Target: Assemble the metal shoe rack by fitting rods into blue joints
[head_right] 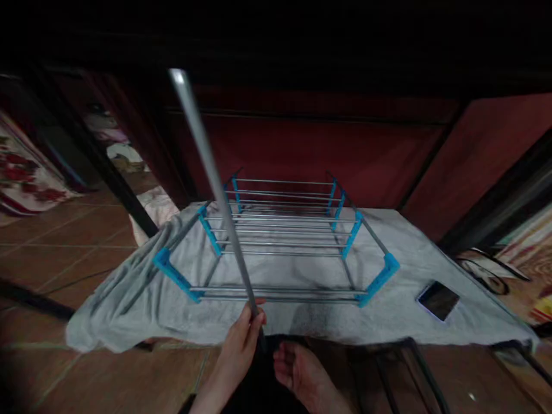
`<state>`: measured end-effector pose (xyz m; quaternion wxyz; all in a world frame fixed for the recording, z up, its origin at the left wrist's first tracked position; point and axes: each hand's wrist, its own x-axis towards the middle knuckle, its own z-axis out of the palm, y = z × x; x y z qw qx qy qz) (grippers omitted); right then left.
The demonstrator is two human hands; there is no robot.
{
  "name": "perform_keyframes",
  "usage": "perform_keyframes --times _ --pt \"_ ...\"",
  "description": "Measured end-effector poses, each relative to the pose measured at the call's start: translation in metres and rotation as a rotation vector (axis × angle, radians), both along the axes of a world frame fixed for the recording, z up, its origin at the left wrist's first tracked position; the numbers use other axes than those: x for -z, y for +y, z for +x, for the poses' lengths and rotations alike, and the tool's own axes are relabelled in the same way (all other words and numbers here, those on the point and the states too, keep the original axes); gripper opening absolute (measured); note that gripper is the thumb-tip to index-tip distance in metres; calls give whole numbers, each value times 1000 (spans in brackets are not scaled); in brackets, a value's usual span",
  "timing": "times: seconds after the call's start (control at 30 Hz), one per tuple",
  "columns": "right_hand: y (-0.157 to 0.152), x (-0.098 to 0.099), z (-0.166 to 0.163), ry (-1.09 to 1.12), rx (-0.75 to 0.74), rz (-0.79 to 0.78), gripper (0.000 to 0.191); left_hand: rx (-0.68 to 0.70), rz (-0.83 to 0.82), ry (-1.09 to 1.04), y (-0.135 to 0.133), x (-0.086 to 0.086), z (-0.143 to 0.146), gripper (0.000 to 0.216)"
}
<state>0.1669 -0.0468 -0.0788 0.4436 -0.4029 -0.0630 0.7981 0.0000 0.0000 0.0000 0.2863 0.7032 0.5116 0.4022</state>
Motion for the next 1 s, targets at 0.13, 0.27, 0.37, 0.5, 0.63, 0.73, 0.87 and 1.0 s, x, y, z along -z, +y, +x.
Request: perform_keyframes --times 0.13,0.27,0.37,0.5,0.63,0.73,0.87,1.0 --pt "9 -21 17 -136 132 98 26 11 29 51 3 14 -8 30" --pt "14 -52 33 -297 235 254 31 21 138 165 5 26 -13 29" --pt "15 -74 39 -392 305 347 34 21 210 271 5 34 -15 29" --pt "17 -89 39 -410 401 403 41 80 213 309 3 41 -17 29" --pt "17 -89 35 -416 340 466 42 173 137 304 2 41 -14 29" --pt "16 -86 29 -434 297 511 41 225 59 255 1 37 -10 30" --pt "17 -81 18 -441 264 534 37 267 -35 149 0 32 0 31" --pt "21 -76 11 -449 231 583 33 260 -138 54 -2 31 9 32"
